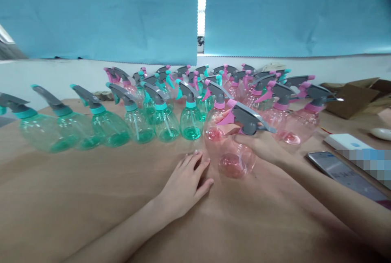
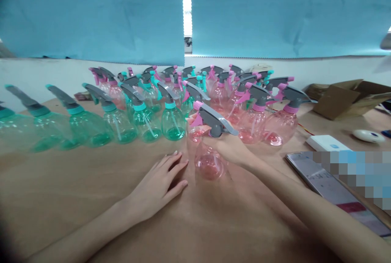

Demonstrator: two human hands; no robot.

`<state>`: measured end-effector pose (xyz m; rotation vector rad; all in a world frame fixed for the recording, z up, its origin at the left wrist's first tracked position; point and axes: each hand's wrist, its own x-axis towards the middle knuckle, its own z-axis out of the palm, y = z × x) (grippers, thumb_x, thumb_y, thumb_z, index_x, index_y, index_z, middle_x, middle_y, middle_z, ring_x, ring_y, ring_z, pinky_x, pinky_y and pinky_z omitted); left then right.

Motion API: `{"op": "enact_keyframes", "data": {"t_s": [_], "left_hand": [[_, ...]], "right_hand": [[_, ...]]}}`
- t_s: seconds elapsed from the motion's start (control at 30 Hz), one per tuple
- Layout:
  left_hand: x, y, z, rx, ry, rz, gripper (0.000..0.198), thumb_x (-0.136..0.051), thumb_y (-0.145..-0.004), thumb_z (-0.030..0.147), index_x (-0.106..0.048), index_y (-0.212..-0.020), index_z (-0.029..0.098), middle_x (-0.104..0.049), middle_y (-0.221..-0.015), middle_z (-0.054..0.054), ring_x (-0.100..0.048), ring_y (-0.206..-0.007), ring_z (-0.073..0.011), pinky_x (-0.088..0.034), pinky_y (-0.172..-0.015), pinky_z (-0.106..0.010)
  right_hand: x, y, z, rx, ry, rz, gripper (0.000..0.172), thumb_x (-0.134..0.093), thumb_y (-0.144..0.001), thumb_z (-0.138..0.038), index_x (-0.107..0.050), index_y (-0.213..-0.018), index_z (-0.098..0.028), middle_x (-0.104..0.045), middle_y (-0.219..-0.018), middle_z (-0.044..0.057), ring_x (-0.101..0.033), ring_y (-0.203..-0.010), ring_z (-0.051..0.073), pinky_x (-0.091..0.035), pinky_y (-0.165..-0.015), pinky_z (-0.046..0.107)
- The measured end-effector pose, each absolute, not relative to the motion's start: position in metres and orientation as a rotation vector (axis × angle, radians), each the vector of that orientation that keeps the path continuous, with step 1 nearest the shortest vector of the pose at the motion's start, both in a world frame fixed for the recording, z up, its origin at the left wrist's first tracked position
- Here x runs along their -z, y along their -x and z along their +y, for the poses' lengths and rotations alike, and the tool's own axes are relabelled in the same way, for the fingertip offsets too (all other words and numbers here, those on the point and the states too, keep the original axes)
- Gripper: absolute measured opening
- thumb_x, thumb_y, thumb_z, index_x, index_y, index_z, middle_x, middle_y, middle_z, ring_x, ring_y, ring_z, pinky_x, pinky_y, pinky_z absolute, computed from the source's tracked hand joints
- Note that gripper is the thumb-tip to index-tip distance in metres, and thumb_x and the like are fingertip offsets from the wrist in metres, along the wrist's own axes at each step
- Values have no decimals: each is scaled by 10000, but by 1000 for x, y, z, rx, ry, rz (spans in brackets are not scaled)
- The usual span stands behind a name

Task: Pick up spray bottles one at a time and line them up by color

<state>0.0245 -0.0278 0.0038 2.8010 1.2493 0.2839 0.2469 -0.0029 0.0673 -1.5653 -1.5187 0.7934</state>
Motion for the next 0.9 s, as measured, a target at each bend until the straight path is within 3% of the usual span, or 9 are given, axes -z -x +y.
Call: {"op": "enact_keyframes", "data": {"t_s": [0.33, 0.47, 0.63, 0.73, 0.9], "left_hand": [[-3, -23, -27, -319, -2818, 1233, 433, -447, -968, 399, -478, -1325, 157, -438, -1428, -147, -383, -1325, -297, -327, -1072, -492], [-4, -23, -28, -318, -2819, 1239, 424, -462, -964, 386, -488, -1318, 153, -444, -1421, -148, -387, -1319, -297, -332, -1070, -486], [-4, -25, -29, -298, -2804, 1247, 449, -472, -963, 392, -479, -1335, 140, -432, -1428, -159, -381, -1321, -308, -319, -1078, -499], [-3, -27, -29, -309, -2794, 1258, 435, -483, -960, 375, -493, -1324, 138, -449, -1410, -159, -378, -1322, -314, -322, -1075, -506], [-3, -28, -30, -371, -2770, 1234, 403, -465, -963, 367, -510, -1299, 148, -471, -1389, -153, -377, -1322, -317, -352, -1055, -509]], "right_hand": [[-69, -246, -2, -727, 1454, -1520, 129, -572, -603, -287, -483, -530, -229, -508, -556, -36, -464, -535, 145, -363, -475, 292], [-66, -247, 0, -693, 1453, -1529, 44, -551, -611, -272, -546, -589, -234, -557, -613, -23, -520, -603, 177, -406, -512, 316], [-65, -244, 2, -690, 1339, -1532, 92, -607, -625, -310, -542, -620, -245, -551, -634, -18, -577, -761, 235, -471, -635, 366], [-65, -244, 3, -672, 1296, -1560, 54, -596, -636, -275, -564, -672, -250, -569, -655, -23, -586, -763, 231, -486, -658, 373], [-64, -243, 4, -605, 1248, -1577, 202, -631, -658, -289, -600, -856, -262, -620, -769, -15, -602, -728, 214, -508, -692, 403]]}}
